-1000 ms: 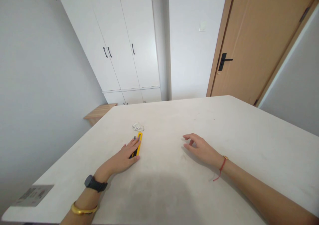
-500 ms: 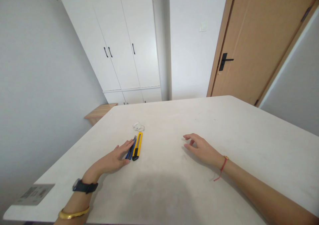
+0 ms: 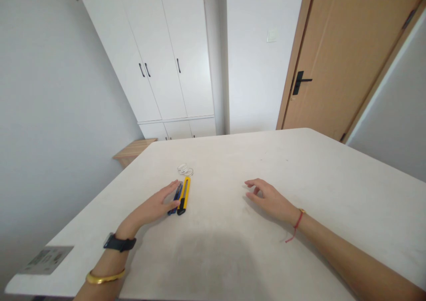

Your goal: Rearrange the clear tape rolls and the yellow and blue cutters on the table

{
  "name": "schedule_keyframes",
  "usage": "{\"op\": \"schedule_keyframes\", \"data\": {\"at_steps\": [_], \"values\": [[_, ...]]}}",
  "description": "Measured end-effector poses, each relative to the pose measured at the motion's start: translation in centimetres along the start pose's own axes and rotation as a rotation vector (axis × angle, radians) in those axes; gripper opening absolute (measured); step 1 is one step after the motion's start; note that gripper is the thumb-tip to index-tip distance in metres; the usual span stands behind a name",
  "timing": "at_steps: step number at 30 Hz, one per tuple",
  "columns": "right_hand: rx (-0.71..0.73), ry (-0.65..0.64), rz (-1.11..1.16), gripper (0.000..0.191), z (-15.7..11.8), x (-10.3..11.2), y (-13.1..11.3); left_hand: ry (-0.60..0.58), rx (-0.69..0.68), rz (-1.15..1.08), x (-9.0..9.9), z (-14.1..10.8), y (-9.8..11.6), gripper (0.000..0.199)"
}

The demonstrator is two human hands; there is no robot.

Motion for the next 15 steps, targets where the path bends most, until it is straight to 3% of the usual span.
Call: {"op": "schedule_keyframes", "data": {"at_steps": [4, 8, 11, 15], "values": [[0.008, 0.031, 0.004, 0.028, 0.1, 0.1, 0.0, 0.294, -0.002, -0.116, 1.4, 2.8, 1.2, 0.056], [0.009, 0.085, 0.001, 0.025, 0.2, 0.5, 0.0, 0.449, 0.092, -0.124, 1.6, 6.2, 0.3, 0.05], [0.013, 0.109, -0.004, 0.023, 0.3, 0.6, 0.1, 0.459, 0.175, 0.005, 1.0, 8.5, -1.0, 0.064], [0.013, 0.111, -0.017, 0.023, 0.4, 0.4, 0.4, 0.336, 0.282, 0.108, -0.2, 10.9, -1.7, 0.08]]}}
Point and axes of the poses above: each hand's wrist, its own z-axis towards the middle knuckle, its own x-axis out of the back of the hand, y = z × x, the point moved 5 cm from there along z, towards the middle knuckle, and after that the axes turned 6 degrees about -z, right-handed, at the moved point
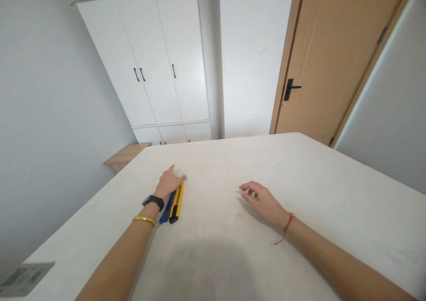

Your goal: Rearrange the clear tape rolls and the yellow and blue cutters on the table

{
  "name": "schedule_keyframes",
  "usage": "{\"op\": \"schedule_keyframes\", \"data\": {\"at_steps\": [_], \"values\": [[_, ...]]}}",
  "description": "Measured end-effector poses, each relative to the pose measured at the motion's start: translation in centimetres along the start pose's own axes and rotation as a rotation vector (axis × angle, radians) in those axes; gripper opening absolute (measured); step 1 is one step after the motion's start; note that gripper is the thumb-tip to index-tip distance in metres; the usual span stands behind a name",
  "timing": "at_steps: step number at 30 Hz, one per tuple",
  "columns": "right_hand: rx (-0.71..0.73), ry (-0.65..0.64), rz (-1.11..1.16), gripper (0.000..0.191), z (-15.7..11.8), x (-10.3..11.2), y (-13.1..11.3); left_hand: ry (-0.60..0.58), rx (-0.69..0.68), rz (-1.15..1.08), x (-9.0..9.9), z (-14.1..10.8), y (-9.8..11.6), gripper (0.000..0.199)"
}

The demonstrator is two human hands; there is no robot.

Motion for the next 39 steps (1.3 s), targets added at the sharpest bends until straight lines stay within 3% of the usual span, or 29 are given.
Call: {"op": "schedule_keyframes", "data": {"at_steps": [6, 11, 16, 19, 22, 25, 28, 31, 34, 39], "values": [[-0.002, -0.001, -0.007, 0.021, 0.0, -0.1, 0.0, -0.085, -0.112, 0.07, -1.4, 1.0, 2.9, 0.054], [0.014, -0.005, -0.006, 0.02, 0.0, 0.1, -0.3, -0.14, -0.282, 0.042, -2.5, 0.1, 7.2, 0.047], [0.001, 0.001, -0.004, 0.022, 0.2, 0.1, 0.4, -0.311, -0.63, -0.233, -5.1, -3.4, 14.1, 0.055], [-0.003, 0.005, -0.022, 0.029, 0.2, -0.1, 1.0, -0.402, -0.75, -0.337, -6.1, -5.3, 16.4, 0.074], [0.009, 0.008, -0.047, 0.053, 0.2, -0.1, 1.2, -0.393, -0.675, -0.293, -5.3, -5.7, 15.1, 0.075], [0.012, -0.029, -0.059, 0.068, 0.2, -0.2, 1.1, -0.293, -0.406, -0.083, -3.1, -5.6, 10.1, 0.075], [0.005, -0.081, -0.085, 0.066, 0.3, -0.5, 1.0, -0.287, -0.078, 0.143, -1.3, -7.0, 4.0, 0.082], [0.0, -0.088, -0.129, 0.065, 0.5, -0.9, 1.0, -0.329, 0.019, 0.235, -1.0, -9.2, 0.6, 0.084], [-0.003, -0.076, -0.156, 0.062, 0.7, -1.1, 0.9, -0.347, -0.079, 0.197, -1.9, -10.7, 1.3, 0.078], [-0.03, -0.07, -0.187, 0.056, 0.3, -0.9, 0.9, -0.444, -0.262, -0.018, -4.0, -11.4, 7.4, 0.079]]}}
Point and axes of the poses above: each hand's wrist, its own z-axis towards the middle knuckle, its own x-axis out of the back of the hand, y = z × x, the point moved 5 cm from there along z, towards the middle knuckle, and after that the axes turned 6 degrees about -z, right-handed, at the moved point
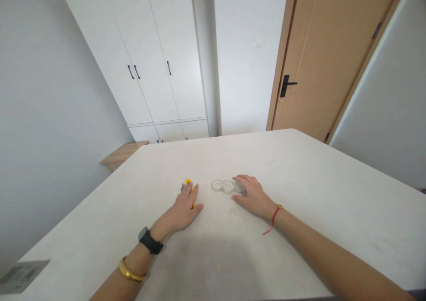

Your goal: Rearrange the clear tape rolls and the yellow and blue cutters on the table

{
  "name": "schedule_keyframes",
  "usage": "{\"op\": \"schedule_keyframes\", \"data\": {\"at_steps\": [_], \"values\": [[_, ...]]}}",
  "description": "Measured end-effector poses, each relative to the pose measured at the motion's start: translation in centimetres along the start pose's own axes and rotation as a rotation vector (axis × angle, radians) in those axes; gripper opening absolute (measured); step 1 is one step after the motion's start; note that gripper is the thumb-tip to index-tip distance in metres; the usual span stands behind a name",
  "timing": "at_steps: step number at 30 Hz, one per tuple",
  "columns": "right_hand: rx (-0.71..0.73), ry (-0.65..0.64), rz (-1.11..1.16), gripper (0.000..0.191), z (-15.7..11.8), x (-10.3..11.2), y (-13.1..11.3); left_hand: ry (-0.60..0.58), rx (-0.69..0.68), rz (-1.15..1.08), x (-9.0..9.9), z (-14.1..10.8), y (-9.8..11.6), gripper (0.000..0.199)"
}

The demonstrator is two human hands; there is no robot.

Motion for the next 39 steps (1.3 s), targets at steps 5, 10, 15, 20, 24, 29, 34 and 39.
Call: {"op": "schedule_keyframes", "data": {"at_steps": [5, 10, 15, 20, 24, 29, 34, 39], "values": [[-0.014, 0.005, -0.011, 0.056, -0.4, 0.4, 0.3, -0.043, -0.208, -0.207, -0.9, 1.5, 4.6, 0.071], [-0.013, -0.002, -0.039, 0.055, -0.3, 0.3, 0.2, 0.124, -0.236, -0.086, -0.5, 1.2, 4.8, 0.053], [0.02, -0.008, 0.013, 0.054, -0.3, 0.6, 0.0, 0.107, -0.287, -0.063, 0.1, -0.1, 4.8, 0.051], [-0.004, -0.016, 0.12, 0.057, -0.2, 0.7, 0.9, 0.115, -0.318, -0.079, 0.3, -0.5, 4.9, 0.051], [-0.061, -0.018, 0.146, 0.058, -0.1, 1.0, 1.5, 0.261, -0.341, -0.093, 1.0, -0.3, 4.5, 0.039], [-0.088, -0.042, 0.145, 0.056, 0.0, 1.4, 1.5, 0.414, -0.332, -0.113, 2.2, -0.5, 3.9, 0.029], [-0.083, -0.078, 0.171, 0.066, 0.0, 1.4, 1.8, 0.491, -0.365, -0.132, 2.8, -0.7, 3.7, 0.025], [-0.012, -0.126, 0.149, 0.069, 0.1, 1.9, 2.4, 0.533, -0.375, -0.234, 3.1, -0.8, 3.3, 0.024]]}}
Point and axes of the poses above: each hand's wrist, its own z-axis towards the middle knuckle, its own x-axis out of the back of the hand, y = z × x, the point moved 5 cm from there along z, towards the middle knuckle, and after that the axes turned 6 degrees about -z, right-handed, at the moved point
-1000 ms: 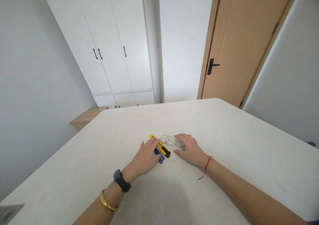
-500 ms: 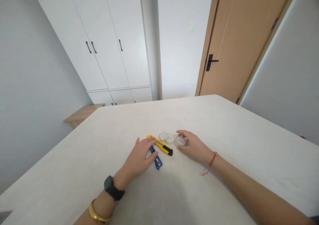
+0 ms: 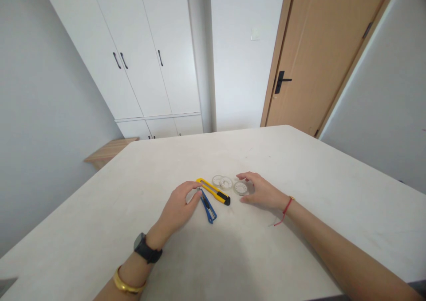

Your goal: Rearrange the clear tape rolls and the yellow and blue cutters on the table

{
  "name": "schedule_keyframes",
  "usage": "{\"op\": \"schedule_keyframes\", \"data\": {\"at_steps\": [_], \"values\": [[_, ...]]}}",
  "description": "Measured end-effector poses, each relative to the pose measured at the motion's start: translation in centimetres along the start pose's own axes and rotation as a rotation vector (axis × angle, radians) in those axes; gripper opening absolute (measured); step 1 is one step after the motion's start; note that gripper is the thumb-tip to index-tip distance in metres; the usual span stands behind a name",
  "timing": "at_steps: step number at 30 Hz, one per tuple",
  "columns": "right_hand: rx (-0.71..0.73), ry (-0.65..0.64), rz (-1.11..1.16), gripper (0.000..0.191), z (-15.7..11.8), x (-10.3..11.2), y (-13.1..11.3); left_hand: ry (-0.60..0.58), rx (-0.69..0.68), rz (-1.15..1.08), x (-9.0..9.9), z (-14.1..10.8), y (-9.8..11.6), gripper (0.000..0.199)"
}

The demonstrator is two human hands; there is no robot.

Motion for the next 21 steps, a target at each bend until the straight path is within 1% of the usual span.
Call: {"op": "schedule_keyframes", "data": {"at_steps": [3, 6, 8, 11, 15, 18, 21], "values": [[0.011, -0.003, 0.008, 0.063, -0.1, -0.1, 0.1, -0.005, 0.015, -0.008, 0.2, 0.0, -0.2, 0.023], [0.012, 0.034, 0.014, 0.054, -0.1, -0.4, 0.2, 0.02, 0.029, -0.006, 0.6, -0.1, -0.4, 0.022], [-0.004, 0.062, 0.015, 0.051, 0.2, -0.4, 0.7, 0.042, 0.043, -0.007, 0.7, 0.0, -0.5, 0.023], [-0.081, 0.15, 0.015, 0.048, 1.0, 0.8, 2.6, 0.064, 0.057, -0.008, 0.8, 0.0, -0.5, 0.023], [-0.235, 0.323, -0.053, 0.044, 2.2, 3.6, 6.4, 0.06, 0.047, -0.003, 0.7, 0.0, -0.4, 0.023], [-0.296, 0.378, -0.097, 0.047, 2.9, 4.8, 8.3, 0.051, 0.043, -0.006, 0.6, -0.1, -0.6, 0.023], [-0.298, 0.395, -0.118, 0.049, 3.2, 5.0, 9.0, 0.063, 0.055, -0.01, 0.6, -0.1, -0.9, 0.023]]}}
Point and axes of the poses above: each hand's wrist, its own z-axis towards the middle knuckle, its own x-axis out of the back of the hand, y = z × x, the point moved 5 cm from there along z, towards the middle knuckle, and after that the axes turned 6 degrees about -z, right-handed, at the moved point
